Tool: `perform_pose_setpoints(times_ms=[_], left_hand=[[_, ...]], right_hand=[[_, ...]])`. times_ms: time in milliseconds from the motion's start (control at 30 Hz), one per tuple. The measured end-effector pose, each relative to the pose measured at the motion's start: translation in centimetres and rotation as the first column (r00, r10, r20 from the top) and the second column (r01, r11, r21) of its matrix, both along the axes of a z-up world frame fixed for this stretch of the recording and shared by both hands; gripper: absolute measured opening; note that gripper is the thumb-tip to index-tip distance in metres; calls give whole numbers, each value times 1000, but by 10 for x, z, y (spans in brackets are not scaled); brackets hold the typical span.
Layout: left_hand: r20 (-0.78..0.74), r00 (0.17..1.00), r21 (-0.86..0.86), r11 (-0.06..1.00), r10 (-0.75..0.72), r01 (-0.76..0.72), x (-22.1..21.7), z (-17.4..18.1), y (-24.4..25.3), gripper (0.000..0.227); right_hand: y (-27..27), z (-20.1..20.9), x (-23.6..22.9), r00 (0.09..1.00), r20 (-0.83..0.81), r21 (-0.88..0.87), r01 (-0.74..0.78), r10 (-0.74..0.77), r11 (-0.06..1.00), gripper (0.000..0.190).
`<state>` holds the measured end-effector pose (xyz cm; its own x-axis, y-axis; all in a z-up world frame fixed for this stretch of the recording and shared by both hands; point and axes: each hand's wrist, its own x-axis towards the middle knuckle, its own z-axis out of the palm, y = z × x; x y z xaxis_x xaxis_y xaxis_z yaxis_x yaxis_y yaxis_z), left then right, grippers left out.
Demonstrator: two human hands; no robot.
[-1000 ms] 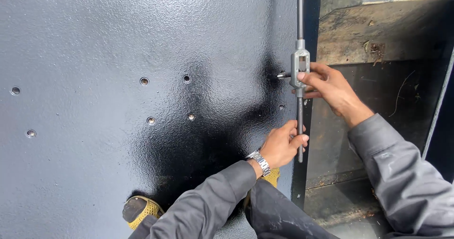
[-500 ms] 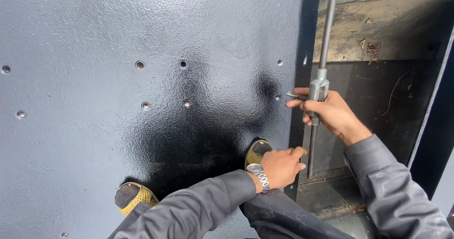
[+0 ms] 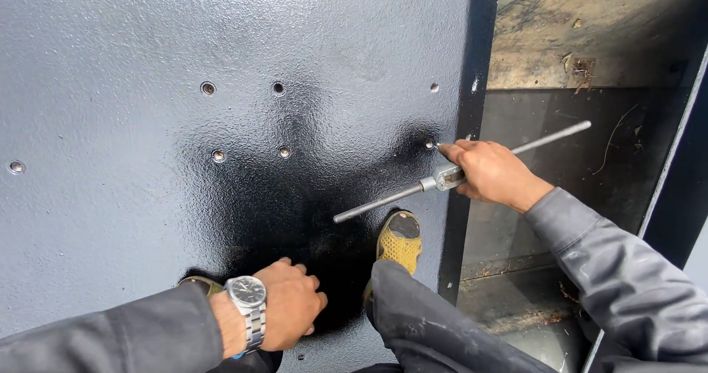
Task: The person uses a T-handle tool to tighten fasteners into pre-drilled holes on a large black metal panel. They move systematically across the panel, inserting and tightening each fastener one at a time.
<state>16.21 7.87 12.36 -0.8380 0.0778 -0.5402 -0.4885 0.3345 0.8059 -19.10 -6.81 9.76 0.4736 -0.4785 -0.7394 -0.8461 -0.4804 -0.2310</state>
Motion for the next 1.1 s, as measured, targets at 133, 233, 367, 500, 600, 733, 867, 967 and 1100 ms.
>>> perform_pose_setpoints(times_ms=[133,233,367,500,600,733,867,967,1100], left_hand=[[79,997,-44,999,-10,14,45,2,-19,40],[234,971,-25,999,37,-32,56,1,-36,39],[153,947,-139,955,282,-262,49,-26,-52,36],[107,919,-180,916,380,-358,42,-43,-54,34],[43,901,-213,885,433,-415,47,-50,-62,32],[148,871,-246,871,468,-426,53,-47,-73,32],[134,816,-203,822,562,-532,56,-52,-66,29],[131,752,-98,764,645,-638,36,-53,-55,28],[182,686,83,684,705,-725,-12,-57,-42,32]], right_hand=[[-11,-4,6,990,-71,24,-123,124,992,81],[-13,-7,10,974,-42,19,-223,224,975,85],[-29,-21,10,938,-104,62,-325,330,944,64],[-40,-33,9,868,-113,117,-472,484,874,32],[-45,-29,17,897,-110,168,-408,428,898,36],[-26,-25,6,990,-24,121,-137,141,983,48],[16,-48,-2,654,17,135,748,-757,649,31],[42,-66,1,19,58,244,969,-998,32,19],[52,-72,9,-429,80,416,835,-900,-361,24]])
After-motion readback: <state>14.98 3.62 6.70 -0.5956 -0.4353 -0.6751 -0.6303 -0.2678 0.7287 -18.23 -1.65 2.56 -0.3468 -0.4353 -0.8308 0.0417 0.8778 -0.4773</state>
